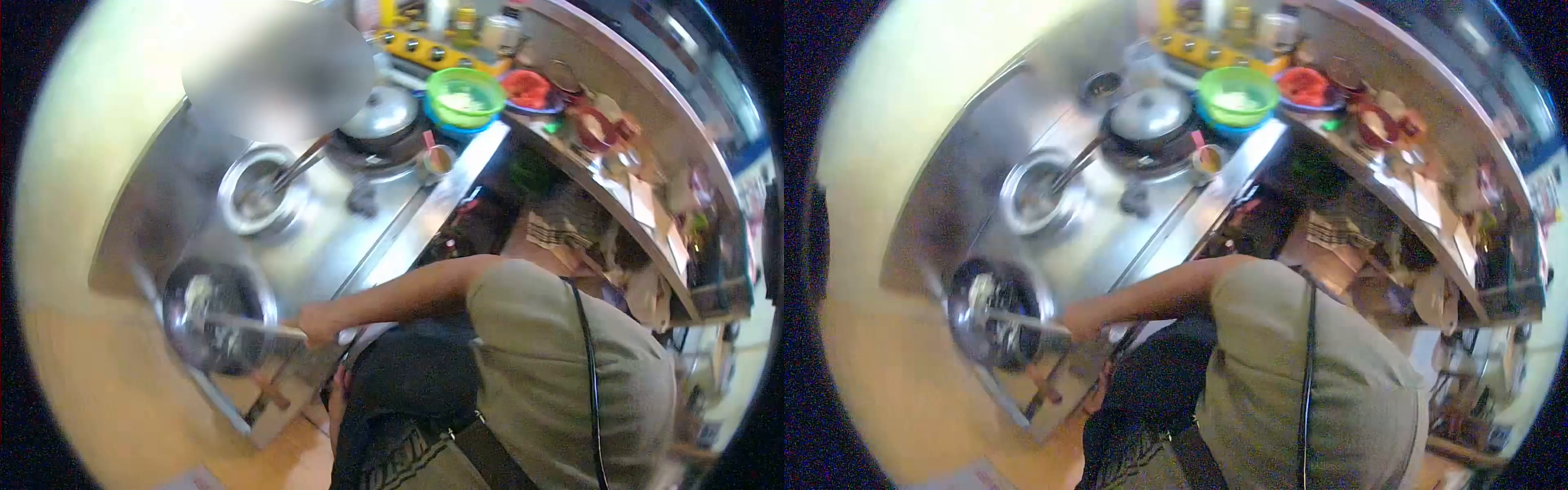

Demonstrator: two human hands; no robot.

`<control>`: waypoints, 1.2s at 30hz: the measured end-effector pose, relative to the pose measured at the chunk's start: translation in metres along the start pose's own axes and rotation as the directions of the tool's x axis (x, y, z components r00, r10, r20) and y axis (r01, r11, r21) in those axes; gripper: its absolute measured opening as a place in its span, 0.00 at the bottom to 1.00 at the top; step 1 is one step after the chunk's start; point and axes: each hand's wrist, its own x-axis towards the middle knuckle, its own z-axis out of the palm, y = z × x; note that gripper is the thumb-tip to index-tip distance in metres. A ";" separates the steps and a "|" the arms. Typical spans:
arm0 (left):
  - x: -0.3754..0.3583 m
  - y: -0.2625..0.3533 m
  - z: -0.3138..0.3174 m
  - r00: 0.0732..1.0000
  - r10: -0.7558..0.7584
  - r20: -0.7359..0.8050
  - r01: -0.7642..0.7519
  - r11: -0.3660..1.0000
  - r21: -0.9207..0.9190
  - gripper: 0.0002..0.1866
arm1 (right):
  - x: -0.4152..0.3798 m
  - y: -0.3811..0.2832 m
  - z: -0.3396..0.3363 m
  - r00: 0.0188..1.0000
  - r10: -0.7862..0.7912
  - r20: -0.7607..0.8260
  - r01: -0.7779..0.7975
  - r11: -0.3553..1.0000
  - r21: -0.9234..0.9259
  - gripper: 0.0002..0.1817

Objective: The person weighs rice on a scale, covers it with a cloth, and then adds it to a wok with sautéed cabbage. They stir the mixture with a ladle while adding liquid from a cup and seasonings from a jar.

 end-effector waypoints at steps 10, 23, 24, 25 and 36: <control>0.104 0.072 0.150 0.987 -0.034 -0.154 0.065 0.978 0.200 0.30 | -0.514 0.263 -0.151 0.143 0.845 -0.516 -0.453 0.519 0.724 0.13; 0.022 0.072 0.141 0.889 -0.088 -0.449 0.172 0.974 0.149 0.30 | -0.804 0.537 -0.060 -0.450 0.809 -0.379 0.593 0.588 0.551 0.15; 0.008 0.077 0.127 0.885 -0.089 -0.456 0.172 0.975 0.142 0.30 | -0.813 0.538 -0.056 -0.424 0.821 -0.383 0.592 0.571 0.568 0.15; -0.004 0.082 0.113 0.884 -0.089 -0.459 0.164 0.979 0.125 0.30 | -0.815 0.524 -0.055 -0.394 0.844 -0.364 0.590 0.536 0.604 0.16; 0.091 0.107 0.054 0.858 0.226 -0.461 -0.445 0.776 -0.448 0.15 | -0.601 0.337 -0.180 0.301 0.800 -0.518 0.266 0.451 0.852 0.19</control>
